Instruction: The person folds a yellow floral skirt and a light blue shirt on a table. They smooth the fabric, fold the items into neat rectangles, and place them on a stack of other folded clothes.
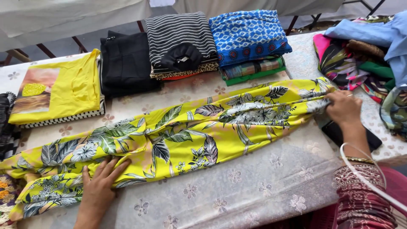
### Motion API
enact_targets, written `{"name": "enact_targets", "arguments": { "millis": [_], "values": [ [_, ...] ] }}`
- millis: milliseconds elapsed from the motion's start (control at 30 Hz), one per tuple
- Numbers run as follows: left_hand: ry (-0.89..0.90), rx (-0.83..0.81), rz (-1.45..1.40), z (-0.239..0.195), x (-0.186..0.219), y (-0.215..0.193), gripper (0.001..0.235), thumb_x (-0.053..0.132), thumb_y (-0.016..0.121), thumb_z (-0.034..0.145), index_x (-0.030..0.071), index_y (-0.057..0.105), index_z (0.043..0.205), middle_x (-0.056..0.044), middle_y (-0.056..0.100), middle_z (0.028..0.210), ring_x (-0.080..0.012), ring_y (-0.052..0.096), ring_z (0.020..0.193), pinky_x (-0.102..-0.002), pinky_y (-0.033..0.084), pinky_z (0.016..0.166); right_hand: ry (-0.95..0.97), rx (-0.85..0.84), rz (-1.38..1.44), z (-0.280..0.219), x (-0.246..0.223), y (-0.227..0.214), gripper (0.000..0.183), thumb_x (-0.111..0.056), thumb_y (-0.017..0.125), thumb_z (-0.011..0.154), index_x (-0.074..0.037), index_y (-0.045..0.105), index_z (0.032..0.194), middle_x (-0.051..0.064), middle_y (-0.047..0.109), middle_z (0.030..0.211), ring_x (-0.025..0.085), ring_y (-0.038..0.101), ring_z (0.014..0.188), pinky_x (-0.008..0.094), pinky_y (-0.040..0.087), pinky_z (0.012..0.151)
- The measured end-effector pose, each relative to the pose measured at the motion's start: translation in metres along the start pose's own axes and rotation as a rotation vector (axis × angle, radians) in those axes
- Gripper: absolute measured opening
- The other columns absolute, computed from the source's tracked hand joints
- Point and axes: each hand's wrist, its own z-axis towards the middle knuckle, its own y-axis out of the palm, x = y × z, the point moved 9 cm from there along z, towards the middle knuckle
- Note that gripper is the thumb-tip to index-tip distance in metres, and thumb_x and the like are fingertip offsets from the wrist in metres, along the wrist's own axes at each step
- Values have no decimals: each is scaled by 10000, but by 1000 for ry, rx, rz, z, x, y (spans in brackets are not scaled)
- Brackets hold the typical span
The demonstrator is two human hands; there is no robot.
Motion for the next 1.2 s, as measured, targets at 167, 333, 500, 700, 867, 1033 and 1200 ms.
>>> {"name": "enact_targets", "arguments": {
  "millis": [167,333,500,700,867,1033,1200],
  "values": [
    [68,155,-252,-4,-14,-4,817,160,782,619,347,563,1384,53,565,1460,-237,516,1360,-636,403,1105,7,421,20,35,44,-57,267,-63,532,1066,-246,723,1032,-9,672,1112,202,567,1148,417,437,1033],
    [39,169,-250,-7,-20,-1,809,162,792,620,348,582,1380,59,556,1474,-233,507,1389,-629,390,1129,-44,478,-41,48,-4,-110,289,-63,610,896,-236,741,1088,15,713,1151,266,589,1212,500,434,1032],
    [59,150,-283,-10,-26,15,855,248,823,543,345,580,1357,56,535,1479,-252,477,1396,-653,379,1093,25,250,274,14,7,-96,289,-72,603,923,-191,719,1159,58,721,1177,309,610,1137,422,502,1103],
    [59,131,-279,-4,-43,39,842,169,785,621,402,558,1398,91,523,1539,-224,468,1461,-673,369,1146,184,-396,307,-52,71,-19,703,-393,845,721,-253,656,1383,97,732,1297,372,681,1154,470,530,981],
    [58,140,-324,-6,-50,51,898,218,784,556,412,537,1397,90,468,1550,-203,414,1470,-704,352,1087,50,-332,204,-88,54,-18,939,-569,888,645,-253,539,1457,193,619,1366,378,557,1305,498,426,1111],
    [50,157,-307,-5,-46,45,837,180,756,639,426,539,1408,107,462,1580,-179,398,1511,-699,335,1134,202,-482,127,-96,6,-50,985,-582,883,612,-312,522,1488,137,590,1405,353,529,1318,492,466,1069],
    [32,151,-321,-6,-40,33,866,177,766,587,390,554,1399,94,468,1571,-192,389,1509,-714,309,1133,254,-442,177,-95,28,-31,946,-547,874,626,-292,550,1478,127,629,1396,329,583,1301,465,494,1078]
  ]
}}
